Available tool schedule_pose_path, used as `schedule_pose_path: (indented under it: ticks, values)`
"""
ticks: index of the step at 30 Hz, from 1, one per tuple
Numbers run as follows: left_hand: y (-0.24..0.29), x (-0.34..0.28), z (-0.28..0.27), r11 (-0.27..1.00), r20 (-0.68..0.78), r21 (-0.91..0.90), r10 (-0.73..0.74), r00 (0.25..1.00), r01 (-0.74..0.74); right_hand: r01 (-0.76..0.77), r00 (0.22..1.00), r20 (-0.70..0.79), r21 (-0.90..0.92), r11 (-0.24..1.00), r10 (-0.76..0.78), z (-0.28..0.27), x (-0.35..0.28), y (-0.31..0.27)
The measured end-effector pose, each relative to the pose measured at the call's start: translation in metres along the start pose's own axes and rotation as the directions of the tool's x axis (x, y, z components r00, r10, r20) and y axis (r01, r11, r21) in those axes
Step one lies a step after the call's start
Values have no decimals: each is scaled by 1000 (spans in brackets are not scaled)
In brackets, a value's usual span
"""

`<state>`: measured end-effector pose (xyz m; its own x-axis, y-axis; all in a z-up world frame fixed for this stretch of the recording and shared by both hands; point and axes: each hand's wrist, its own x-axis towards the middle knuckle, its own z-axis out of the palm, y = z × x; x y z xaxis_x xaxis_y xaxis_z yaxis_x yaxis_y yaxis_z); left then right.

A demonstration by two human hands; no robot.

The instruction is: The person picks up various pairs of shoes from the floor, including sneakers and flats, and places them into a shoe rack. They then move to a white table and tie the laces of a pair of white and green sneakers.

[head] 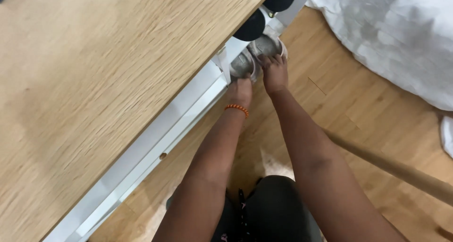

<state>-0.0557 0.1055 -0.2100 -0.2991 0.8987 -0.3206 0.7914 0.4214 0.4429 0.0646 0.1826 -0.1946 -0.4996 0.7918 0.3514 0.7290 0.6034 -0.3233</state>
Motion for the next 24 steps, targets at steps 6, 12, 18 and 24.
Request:
schedule_pose_path:
  ticks: [6, 12, 18, 24]
  values:
    - [5, 1, -18, 870, 11, -367, -350, 937, 329, 29, 998, 56, 146, 989, -38, 42, 8, 26]
    - [-24, 24, 41, 999, -93, -6, 45, 995, -45, -181, 967, 224, 289, 940, 118, 40, 41, 26]
    - [23, -25, -57, 972, 161, -207, -76, 984, 109, 71, 991, 117, -94, 993, -60, 45, 29, 21]
    - [12, -52, 25, 960, -24, -280, 13, 1000, -19, -149, 980, 127, -20, 989, 150, -7, -55, -43]
